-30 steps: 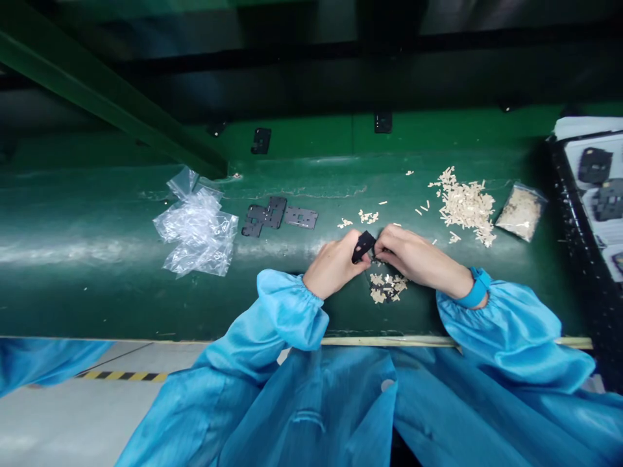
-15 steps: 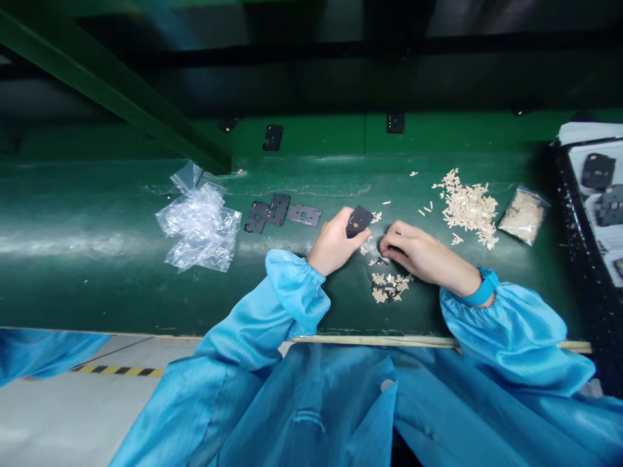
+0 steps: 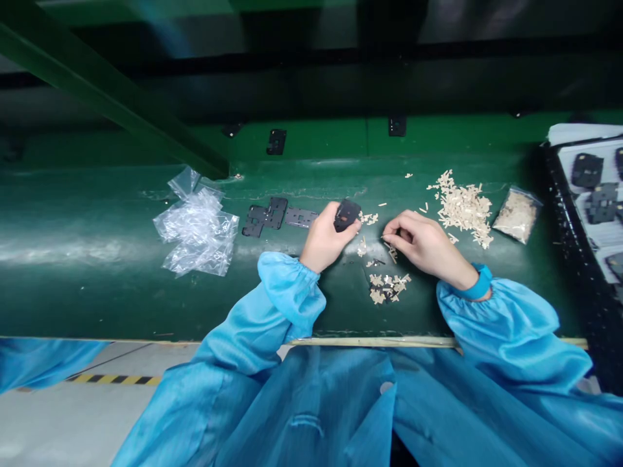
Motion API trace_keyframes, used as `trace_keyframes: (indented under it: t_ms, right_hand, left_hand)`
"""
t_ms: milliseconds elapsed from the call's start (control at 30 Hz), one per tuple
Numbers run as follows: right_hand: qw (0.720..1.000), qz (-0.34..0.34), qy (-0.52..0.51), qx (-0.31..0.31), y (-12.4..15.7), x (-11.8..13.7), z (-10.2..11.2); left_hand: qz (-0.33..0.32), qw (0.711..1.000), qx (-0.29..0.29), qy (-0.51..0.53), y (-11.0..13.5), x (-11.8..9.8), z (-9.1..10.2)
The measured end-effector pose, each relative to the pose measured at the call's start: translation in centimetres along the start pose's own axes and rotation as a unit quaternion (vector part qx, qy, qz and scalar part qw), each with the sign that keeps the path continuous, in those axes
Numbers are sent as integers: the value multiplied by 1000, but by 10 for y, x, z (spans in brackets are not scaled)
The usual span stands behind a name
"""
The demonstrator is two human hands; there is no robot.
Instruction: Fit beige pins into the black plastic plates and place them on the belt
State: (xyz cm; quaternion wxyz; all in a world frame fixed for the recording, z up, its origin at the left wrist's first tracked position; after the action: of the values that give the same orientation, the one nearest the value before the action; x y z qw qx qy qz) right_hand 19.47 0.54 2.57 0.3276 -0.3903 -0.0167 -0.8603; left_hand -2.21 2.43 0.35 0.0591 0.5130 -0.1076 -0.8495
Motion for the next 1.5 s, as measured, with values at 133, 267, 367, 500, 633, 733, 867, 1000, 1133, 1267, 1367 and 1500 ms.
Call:
trace_keyframes:
  t_ms: [133, 267, 367, 500, 633, 733, 867, 1000, 1133, 1267, 1367, 1500]
  right_hand:
    - [999, 29, 19, 7, -7, 8, -19]
    - [996, 36, 54, 56, -17, 9, -27]
    - [994, 34, 57, 82, -21, 7, -27]
    - [993, 33, 75, 89, -20, 8, -26]
    - [995, 31, 58, 69, -17, 11, -22]
    - [998, 36, 37, 48, -17, 15, -18]
    - [997, -22, -44, -58, -16, 13, -15]
    - [961, -140, -223, -82, -15, 9, -23]
    - [938, -152, -298, -94, -16, 12, -30]
    - [925, -160, -318, -129, -16, 12, -34]
    - [921, -176, -315, -149, -14, 9, -36]
    - [934, -173, -267, -162, -11, 8, -38]
  left_hand:
    - [3, 999, -20, 31, -4, 6, 3]
    - [9, 999, -15, 44, -5, 9, -1]
    - [12, 999, -16, 39, -4, 9, -1]
    - [5, 1000, 7, 3, 0, 6, 4]
    - [5, 998, 56, -21, 5, 2, 7]
    - [2, 998, 56, -14, 7, -2, 5]
    - [19, 996, 41, 79, 8, -3, -2]
    - [71, 982, 43, 168, 11, -1, -7]
    - [87, 979, 39, 182, 12, -1, -9]
    - [60, 988, 3, 143, 15, -4, -8]
    - [21, 996, -50, 76, 20, -8, -5]
    - [6, 998, -59, 16, 24, -10, -3]
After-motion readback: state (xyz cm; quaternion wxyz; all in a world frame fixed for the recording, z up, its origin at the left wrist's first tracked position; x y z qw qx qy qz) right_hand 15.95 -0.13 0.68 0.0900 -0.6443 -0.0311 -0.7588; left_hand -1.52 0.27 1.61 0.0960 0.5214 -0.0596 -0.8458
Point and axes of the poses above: each hand's wrist, its own y-axis away from the middle knuckle, its own z-axis out of the back of the hand, x = y × z, the point moved 2 cm from there along -y, towards the middle knuckle, and after that the axes turned 12 degrees about z, right-handed, at the moved point
